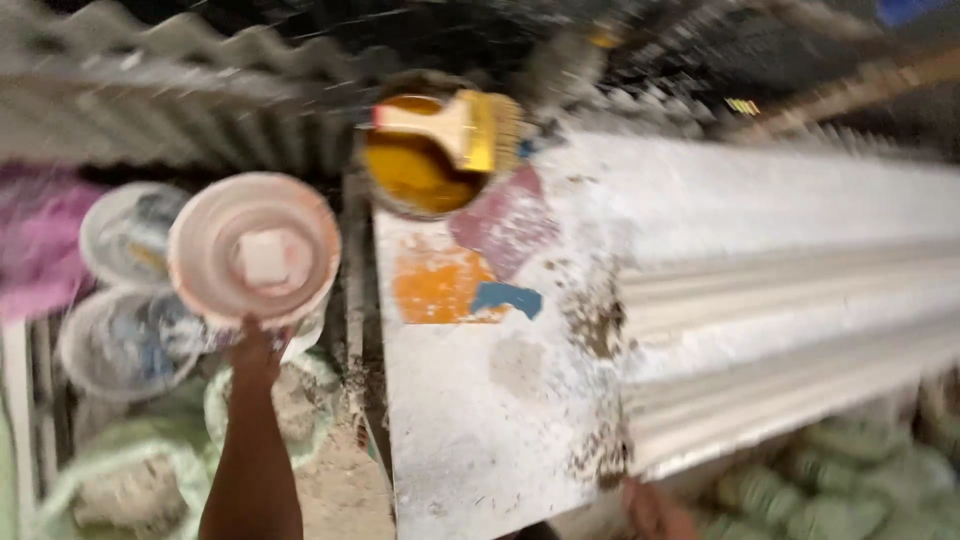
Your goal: Smoothing and finishing decorative plaster moldings using a hand scraper to remove excess material and refine the edges.
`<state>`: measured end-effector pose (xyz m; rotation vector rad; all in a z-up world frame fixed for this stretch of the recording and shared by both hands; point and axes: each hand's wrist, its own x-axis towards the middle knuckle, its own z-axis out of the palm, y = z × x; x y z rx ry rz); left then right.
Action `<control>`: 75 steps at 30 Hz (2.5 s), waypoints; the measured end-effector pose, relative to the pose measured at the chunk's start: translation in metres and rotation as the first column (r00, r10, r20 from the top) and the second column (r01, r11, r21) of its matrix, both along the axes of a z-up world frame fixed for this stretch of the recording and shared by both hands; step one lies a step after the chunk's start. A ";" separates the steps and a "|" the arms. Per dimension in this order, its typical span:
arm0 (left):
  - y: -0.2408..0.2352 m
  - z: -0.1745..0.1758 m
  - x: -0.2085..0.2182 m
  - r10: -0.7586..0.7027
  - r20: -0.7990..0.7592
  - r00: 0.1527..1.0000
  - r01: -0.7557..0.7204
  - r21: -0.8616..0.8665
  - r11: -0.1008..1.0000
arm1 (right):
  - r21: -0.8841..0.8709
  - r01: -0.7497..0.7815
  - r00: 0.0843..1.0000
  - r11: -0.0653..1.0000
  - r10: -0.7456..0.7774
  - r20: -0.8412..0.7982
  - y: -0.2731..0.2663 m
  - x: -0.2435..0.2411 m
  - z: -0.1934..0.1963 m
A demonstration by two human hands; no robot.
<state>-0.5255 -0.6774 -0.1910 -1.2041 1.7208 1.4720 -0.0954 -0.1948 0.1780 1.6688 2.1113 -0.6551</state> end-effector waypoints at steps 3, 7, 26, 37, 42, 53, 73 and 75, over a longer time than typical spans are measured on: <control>0.005 0.020 -0.007 0.415 -0.056 0.908 -0.414 0.027 0.910 | -0.129 -0.459 0.886 0.879 0.445 -0.128 0.051 0.012 -0.018; 0.005 0.063 0.000 0.516 -0.129 0.847 -0.494 0.166 0.853 | -0.095 -0.544 0.838 0.834 0.546 -0.010 0.025 -0.044 0.015; 0.217 0.335 0.388 -0.472 -0.311 0.825 0.302 -0.463 0.833 | -0.427 -0.859 0.508 0.282 0.574 -0.643 0.130 -0.097 -0.021; 0.498 0.344 0.505 -0.624 -0.203 0.754 0.386 -0.631 0.672 | -0.475 -0.822 0.569 0.314 0.476 -0.670 0.161 -0.091 -0.052; 0.468 0.331 0.508 -0.890 0.023 0.455 0.554 -0.790 0.263 | -0.542 -0.800 0.590 0.258 0.175 -0.788 0.159 -0.098 -0.034; 0.450 0.399 0.441 -0.966 0.042 0.255 0.797 -0.575 0.185 | 0.043 -0.909 0.281 0.415 0.684 -0.673 0.164 -0.091 -0.037; 0.439 0.365 0.399 -0.963 -0.126 0.239 0.792 -0.548 0.268 | 0.709 -0.685 -0.302 0.167 0.820 -0.486 0.164 -0.082 -0.078; 0.422 0.367 0.389 -0.963 -0.121 0.241 0.847 -0.458 0.269 | 0.683 -0.714 -0.286 0.150 0.829 -0.480 0.164 -0.079 -0.075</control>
